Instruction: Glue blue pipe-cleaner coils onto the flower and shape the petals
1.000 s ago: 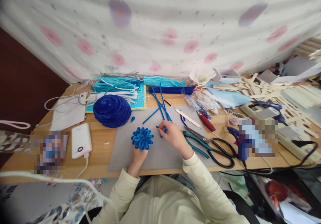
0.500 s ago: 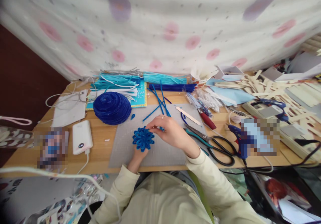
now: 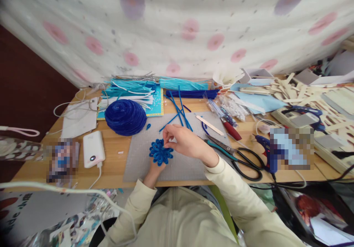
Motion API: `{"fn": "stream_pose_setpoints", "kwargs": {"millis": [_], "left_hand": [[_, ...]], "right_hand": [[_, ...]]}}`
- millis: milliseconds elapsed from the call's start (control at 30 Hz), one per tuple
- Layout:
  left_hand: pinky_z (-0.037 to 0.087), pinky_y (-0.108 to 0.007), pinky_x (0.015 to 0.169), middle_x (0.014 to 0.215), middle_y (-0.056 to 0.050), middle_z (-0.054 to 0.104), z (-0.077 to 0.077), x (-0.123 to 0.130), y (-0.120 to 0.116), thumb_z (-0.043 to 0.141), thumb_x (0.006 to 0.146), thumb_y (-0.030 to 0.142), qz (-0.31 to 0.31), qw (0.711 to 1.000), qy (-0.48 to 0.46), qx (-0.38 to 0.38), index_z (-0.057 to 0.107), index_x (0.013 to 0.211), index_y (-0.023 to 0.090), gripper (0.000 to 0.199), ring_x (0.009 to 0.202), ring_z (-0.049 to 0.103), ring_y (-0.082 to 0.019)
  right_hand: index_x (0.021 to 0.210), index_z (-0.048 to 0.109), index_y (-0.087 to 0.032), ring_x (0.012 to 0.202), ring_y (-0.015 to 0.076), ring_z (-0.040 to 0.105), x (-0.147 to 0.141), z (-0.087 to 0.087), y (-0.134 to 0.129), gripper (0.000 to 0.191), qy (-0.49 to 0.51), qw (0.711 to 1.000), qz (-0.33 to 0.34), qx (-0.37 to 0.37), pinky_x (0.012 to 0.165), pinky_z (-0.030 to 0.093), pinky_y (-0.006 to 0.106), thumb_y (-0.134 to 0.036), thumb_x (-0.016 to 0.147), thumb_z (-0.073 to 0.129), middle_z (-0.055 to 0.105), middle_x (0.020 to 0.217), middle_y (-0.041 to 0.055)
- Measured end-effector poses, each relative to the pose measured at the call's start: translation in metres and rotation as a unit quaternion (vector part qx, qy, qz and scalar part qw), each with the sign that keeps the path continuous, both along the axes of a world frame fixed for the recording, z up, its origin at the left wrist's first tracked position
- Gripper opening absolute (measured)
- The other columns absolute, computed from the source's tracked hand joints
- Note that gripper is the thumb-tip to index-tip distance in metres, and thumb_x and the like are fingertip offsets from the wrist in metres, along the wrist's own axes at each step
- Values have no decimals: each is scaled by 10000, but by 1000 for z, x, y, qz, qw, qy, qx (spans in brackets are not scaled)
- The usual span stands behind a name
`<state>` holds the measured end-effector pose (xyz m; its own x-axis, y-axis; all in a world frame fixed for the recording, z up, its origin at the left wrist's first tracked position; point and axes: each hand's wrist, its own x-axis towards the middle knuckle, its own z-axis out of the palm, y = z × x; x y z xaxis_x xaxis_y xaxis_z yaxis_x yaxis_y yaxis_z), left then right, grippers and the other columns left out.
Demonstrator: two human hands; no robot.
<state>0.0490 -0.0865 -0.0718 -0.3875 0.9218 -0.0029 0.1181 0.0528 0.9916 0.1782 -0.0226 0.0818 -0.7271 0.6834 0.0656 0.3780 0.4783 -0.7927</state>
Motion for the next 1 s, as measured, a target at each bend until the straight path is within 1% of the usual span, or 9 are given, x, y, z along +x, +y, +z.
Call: {"fn": "stream_pose_setpoints", "kwargs": {"millis": [167, 233, 367, 500, 633, 767, 1000], "left_hand": [[539, -304, 653, 650, 17, 685, 5, -1, 0, 624, 537, 118, -25, 1000, 12, 14, 565, 643, 252, 181, 639, 655, -176], [538, -302, 635, 648, 16, 685, 11, -2, 1, 611, 536, 119, -30, 999, 7, 19, 568, 642, 254, 178, 625, 651, -174], [530, -280, 604, 606, 32, 676, 27, -1, 3, 593, 552, 138, -64, 998, -6, 27, 552, 573, 251, 122, 580, 629, -156], [506, -248, 565, 536, 53, 632, 39, 0, 4, 598, 551, 147, -67, 997, -35, 4, 531, 508, 241, 123, 534, 587, -130], [480, -232, 526, 488, 56, 597, 42, 0, 3, 618, 494, 108, -42, 996, -76, -26, 512, 460, 229, 165, 505, 560, -120], [465, -219, 493, 466, 64, 588, 41, 1, 2, 607, 448, 70, -26, 996, -75, -34, 507, 440, 225, 184, 482, 546, -115], [456, -200, 461, 442, 59, 580, 44, 1, 4, 605, 477, 76, -28, 997, -56, -38, 488, 420, 225, 198, 453, 539, -108]], "right_hand": [[827, 514, -189, 791, 142, 596, -2, 0, 2, 189, -20, 999, 6, 37, 720, 460, 255, -62, 747, 629, 619, 809, 10], [824, 516, -190, 779, 141, 588, -3, 0, 2, 192, -24, 999, -3, 44, 715, 453, 255, -66, 739, 635, 619, 810, 10], [806, 513, -189, 784, 145, 580, -3, 0, 2, 185, -33, 998, -14, 47, 712, 439, 251, -81, 736, 647, 624, 806, 11], [782, 495, -191, 773, 148, 573, -4, 2, 4, 205, -60, 997, -14, 46, 702, 419, 249, -66, 726, 647, 637, 773, 3], [763, 469, -197, 769, 153, 579, -4, 0, 8, 220, -77, 996, -8, 45, 701, 401, 254, -89, 722, 656, 653, 764, -4], [756, 446, -202, 739, 146, 585, -4, -2, 12, 236, -85, 995, 1, 43, 679, 384, 247, -99, 720, 656, 654, 754, -11], [731, 406, -205, 694, 135, 574, -8, 3, 11, 281, -109, 992, 11, 56, 619, 340, 228, -75, 696, 652, 659, 742, -11]]}}
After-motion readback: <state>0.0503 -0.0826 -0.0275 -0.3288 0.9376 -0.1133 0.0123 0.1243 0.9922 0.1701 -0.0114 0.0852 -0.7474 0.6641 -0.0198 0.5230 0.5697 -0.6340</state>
